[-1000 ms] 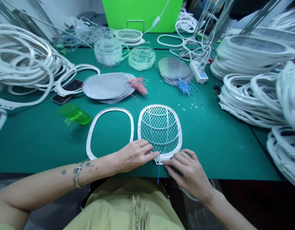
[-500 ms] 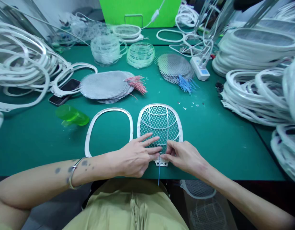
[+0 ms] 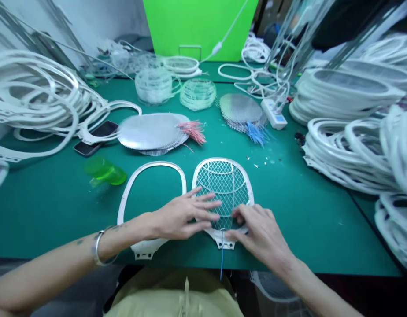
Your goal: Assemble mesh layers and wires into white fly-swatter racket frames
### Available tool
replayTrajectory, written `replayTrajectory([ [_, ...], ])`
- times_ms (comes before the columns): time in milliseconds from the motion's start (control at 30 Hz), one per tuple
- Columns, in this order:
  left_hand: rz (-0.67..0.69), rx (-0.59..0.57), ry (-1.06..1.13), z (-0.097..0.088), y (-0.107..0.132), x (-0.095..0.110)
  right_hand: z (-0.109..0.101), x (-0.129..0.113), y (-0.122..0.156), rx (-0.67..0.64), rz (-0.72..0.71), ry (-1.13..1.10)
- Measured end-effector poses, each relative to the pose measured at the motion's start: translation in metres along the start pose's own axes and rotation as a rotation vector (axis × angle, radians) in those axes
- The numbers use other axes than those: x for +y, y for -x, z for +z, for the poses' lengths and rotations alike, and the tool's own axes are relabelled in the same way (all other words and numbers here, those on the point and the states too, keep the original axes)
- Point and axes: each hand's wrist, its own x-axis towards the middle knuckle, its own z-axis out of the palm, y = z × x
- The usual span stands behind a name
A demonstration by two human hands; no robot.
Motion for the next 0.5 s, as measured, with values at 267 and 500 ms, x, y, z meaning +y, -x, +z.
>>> replayTrajectory([
  [267, -0.238, 0.066, -0.207, -0.001, 0.011, -0.04, 0.023, 0.031, -0.004, -0.005, -0.054, 0.022],
  [500, -0.193, 0.106, -0.082, 0.018, -0.019, -0.002, 0.015, 0.072, 0.031, -0.036, -0.024, 0.077],
])
